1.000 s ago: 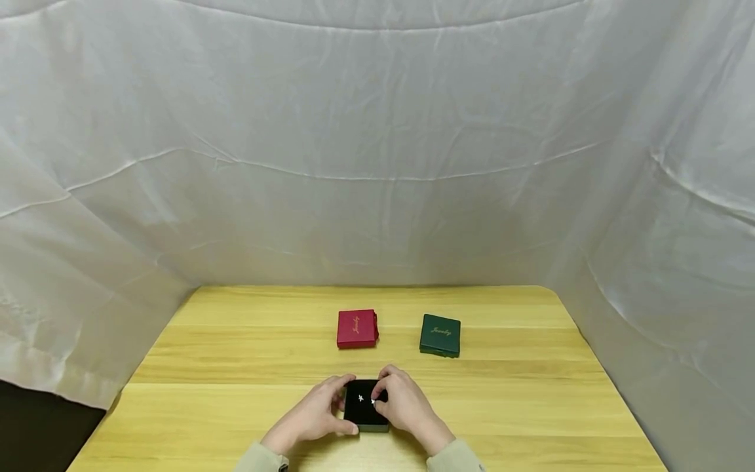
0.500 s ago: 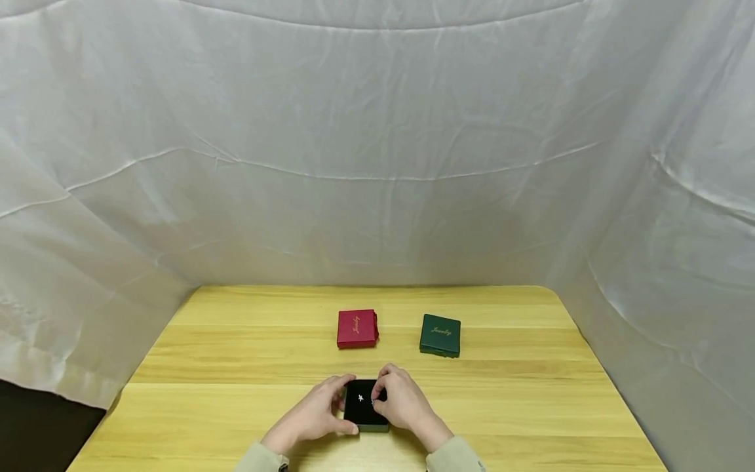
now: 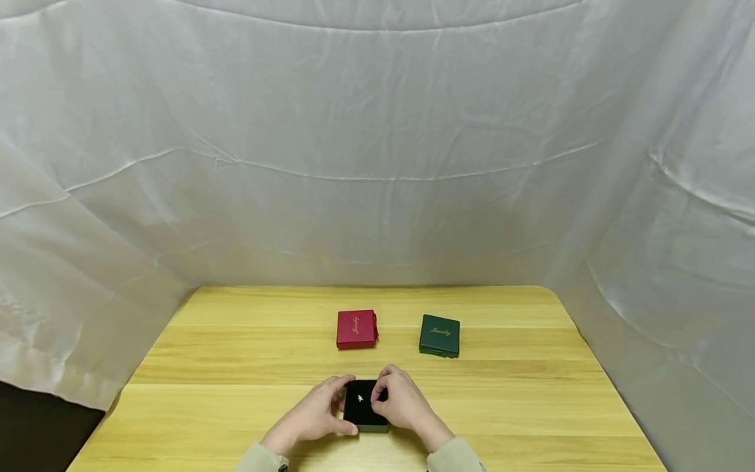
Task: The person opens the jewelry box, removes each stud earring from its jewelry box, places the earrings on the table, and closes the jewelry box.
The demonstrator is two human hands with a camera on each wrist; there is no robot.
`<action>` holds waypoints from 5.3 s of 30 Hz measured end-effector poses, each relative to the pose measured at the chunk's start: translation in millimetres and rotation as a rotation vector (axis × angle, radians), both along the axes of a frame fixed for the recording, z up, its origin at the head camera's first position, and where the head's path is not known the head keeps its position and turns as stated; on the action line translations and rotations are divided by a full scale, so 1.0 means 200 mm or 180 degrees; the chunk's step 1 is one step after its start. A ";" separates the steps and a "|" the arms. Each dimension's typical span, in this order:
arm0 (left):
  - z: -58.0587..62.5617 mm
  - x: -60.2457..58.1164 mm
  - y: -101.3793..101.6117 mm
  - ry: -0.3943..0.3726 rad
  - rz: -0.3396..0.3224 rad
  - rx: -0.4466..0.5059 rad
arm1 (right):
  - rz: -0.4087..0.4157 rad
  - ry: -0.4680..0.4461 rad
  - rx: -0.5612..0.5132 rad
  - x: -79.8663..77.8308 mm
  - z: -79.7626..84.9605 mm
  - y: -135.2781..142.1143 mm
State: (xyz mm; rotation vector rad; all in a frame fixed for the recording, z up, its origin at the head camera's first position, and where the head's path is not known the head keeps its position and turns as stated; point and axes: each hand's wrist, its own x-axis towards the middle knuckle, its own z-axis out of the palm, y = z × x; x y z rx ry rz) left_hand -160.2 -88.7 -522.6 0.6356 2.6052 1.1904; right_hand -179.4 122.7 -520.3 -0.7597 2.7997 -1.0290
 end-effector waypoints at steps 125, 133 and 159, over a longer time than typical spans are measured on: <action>0.01 0.00 0.00 -0.0039 0.0010 -0.0027 | 0.0021 -0.0196 -0.0313 0.02 0.02 0.01; 0.01 0.00 0.00 -0.0068 -0.0007 -0.0061 | 0.0012 0.0014 -0.0098 0.01 0.00 -0.06; 0.01 0.00 0.00 0.0057 -0.0011 -0.0071 | -0.0063 0.0294 0.0154 0.00 -0.03 -0.10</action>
